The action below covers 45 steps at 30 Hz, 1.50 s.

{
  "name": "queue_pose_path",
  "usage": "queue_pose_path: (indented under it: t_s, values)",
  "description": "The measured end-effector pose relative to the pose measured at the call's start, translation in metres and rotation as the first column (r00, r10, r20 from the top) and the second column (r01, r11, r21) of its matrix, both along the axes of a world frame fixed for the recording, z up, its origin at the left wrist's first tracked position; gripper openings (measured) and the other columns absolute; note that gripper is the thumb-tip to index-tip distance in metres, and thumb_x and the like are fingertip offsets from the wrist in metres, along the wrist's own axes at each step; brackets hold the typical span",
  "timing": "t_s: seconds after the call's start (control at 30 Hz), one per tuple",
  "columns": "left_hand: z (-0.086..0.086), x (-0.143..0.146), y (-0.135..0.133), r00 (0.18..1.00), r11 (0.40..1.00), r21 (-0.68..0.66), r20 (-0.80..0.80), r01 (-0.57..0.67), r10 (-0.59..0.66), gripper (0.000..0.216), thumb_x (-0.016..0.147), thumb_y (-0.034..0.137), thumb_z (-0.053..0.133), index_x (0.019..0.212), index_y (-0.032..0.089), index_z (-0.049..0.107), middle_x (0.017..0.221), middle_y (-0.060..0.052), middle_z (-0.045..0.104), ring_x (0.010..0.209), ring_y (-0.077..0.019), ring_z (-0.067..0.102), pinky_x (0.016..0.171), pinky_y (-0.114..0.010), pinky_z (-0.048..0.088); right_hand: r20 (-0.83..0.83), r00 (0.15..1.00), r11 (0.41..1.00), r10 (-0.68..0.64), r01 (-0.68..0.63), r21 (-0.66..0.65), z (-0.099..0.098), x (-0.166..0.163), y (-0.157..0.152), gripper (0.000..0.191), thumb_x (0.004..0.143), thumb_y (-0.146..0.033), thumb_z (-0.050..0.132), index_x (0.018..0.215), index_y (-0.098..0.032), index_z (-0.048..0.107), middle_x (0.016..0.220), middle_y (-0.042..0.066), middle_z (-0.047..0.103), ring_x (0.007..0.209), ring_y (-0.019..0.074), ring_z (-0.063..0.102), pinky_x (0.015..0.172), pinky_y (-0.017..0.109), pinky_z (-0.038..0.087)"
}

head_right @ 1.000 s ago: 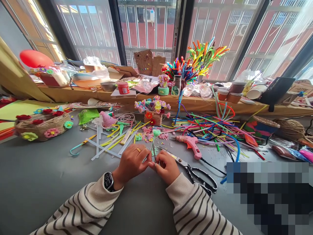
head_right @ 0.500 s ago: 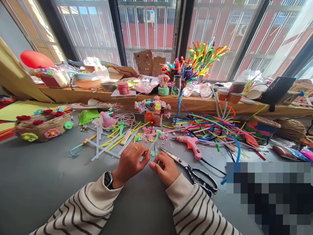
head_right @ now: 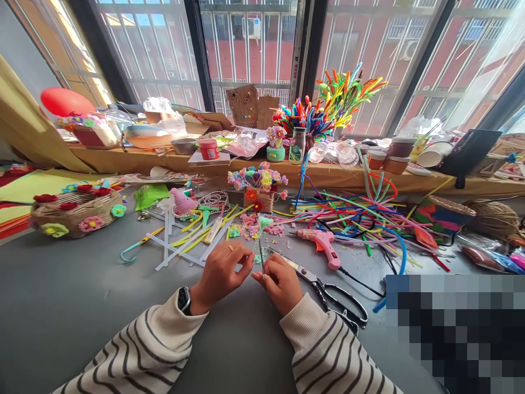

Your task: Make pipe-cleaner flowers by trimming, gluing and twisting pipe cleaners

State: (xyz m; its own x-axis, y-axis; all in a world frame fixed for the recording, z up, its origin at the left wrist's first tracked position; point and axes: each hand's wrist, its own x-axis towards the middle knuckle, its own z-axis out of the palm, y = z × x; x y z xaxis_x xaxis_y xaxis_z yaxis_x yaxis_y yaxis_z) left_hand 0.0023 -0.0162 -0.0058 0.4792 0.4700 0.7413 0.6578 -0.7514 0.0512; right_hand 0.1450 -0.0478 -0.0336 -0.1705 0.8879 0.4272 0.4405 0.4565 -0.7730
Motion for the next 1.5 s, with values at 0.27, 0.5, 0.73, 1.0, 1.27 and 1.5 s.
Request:
queue_pose_path:
  t_s: [0.27, 0.5, 0.73, 1.0, 1.27, 1.5]
  values:
    - [0.0014, 0.0010, -0.0014, 0.999, 0.998, 0.042, 0.013, 0.048, -0.048, 0.009, 0.070, 0.017, 0.043, 0.061, 0.016, 0.045, 0.054, 0.001, 0.049, 0.053, -0.0103, 0.042, 0.053, -0.023, 0.032, -0.005, 0.998, 0.998, 0.056, -0.057, -0.027, 0.0027, 0.0000, -0.0023, 0.038, 0.073, -0.050, 0.032, 0.058, -0.017, 0.040, 0.065, 0.002, 0.040, 0.059, 0.0126, 0.040, 0.051, 0.024, 0.033]
    - [0.0022, 0.0011, -0.0016, 0.997, 0.996, 0.051, -0.011, 0.079, -0.079, 0.007, 0.069, 0.015, 0.043, 0.062, 0.016, 0.045, 0.054, 0.001, 0.050, 0.055, -0.0102, 0.043, 0.054, -0.023, 0.032, 0.000, 1.000, 0.998, -0.024, 0.024, 0.050, 0.0018, -0.0001, -0.0021, 0.034, 0.073, -0.037, 0.042, 0.048, -0.018, 0.030, 0.056, 0.000, 0.040, 0.051, 0.0100, 0.037, 0.046, 0.022, 0.031]
    - [0.0014, 0.0005, -0.0017, 0.999, 0.999, -0.003, 0.003, 0.043, -0.043, 0.010, 0.070, 0.017, 0.042, 0.061, 0.017, 0.045, 0.053, 0.001, 0.049, 0.053, -0.0101, 0.042, 0.053, -0.023, 0.032, -0.029, 0.998, 0.998, -0.047, 0.049, 0.049, 0.0006, 0.0014, -0.0023, 0.034, 0.074, -0.034, 0.042, 0.046, -0.017, 0.034, 0.053, -0.001, 0.039, 0.051, 0.0099, 0.039, 0.049, 0.023, 0.032]
    - [0.0026, 0.0014, -0.0033, 0.997, 0.996, -0.031, 0.021, 0.078, -0.077, 0.011, 0.070, 0.018, 0.042, 0.060, 0.016, 0.046, 0.055, 0.001, 0.050, 0.053, -0.0099, 0.041, 0.054, -0.023, 0.032, -0.029, 0.998, 0.999, 0.054, -0.054, -0.005, 0.0033, 0.0008, -0.0033, 0.039, 0.074, -0.049, 0.031, 0.057, -0.016, 0.044, 0.064, 0.003, 0.043, 0.060, 0.0133, 0.042, 0.052, 0.024, 0.035]
    - [0.0006, 0.0002, -0.0021, 0.993, 0.989, -0.092, 0.006, 0.116, -0.116, 0.008, 0.071, 0.019, 0.042, 0.064, 0.017, 0.045, 0.056, 0.001, 0.050, 0.055, -0.0100, 0.042, 0.055, -0.023, 0.032, -0.029, 0.998, 0.998, -0.052, 0.053, 0.040, 0.0017, 0.0014, -0.0018, 0.031, 0.073, -0.034, 0.043, 0.049, -0.018, 0.032, 0.056, -0.001, 0.039, 0.051, 0.0097, 0.038, 0.047, 0.022, 0.032]
    - [0.0020, 0.0010, -0.0021, 0.988, 0.955, -0.261, 0.100, 0.144, -0.121, 0.010, 0.073, 0.020, 0.041, 0.064, 0.016, 0.044, 0.054, 0.002, 0.048, 0.053, -0.0082, 0.041, 0.056, -0.023, 0.033, -0.031, 0.996, 0.994, -0.086, 0.088, 0.064, -0.0013, 0.0018, 0.0002, 0.032, 0.074, -0.032, 0.044, 0.048, -0.018, 0.031, 0.054, -0.001, 0.039, 0.051, 0.0096, 0.038, 0.048, 0.022, 0.031]
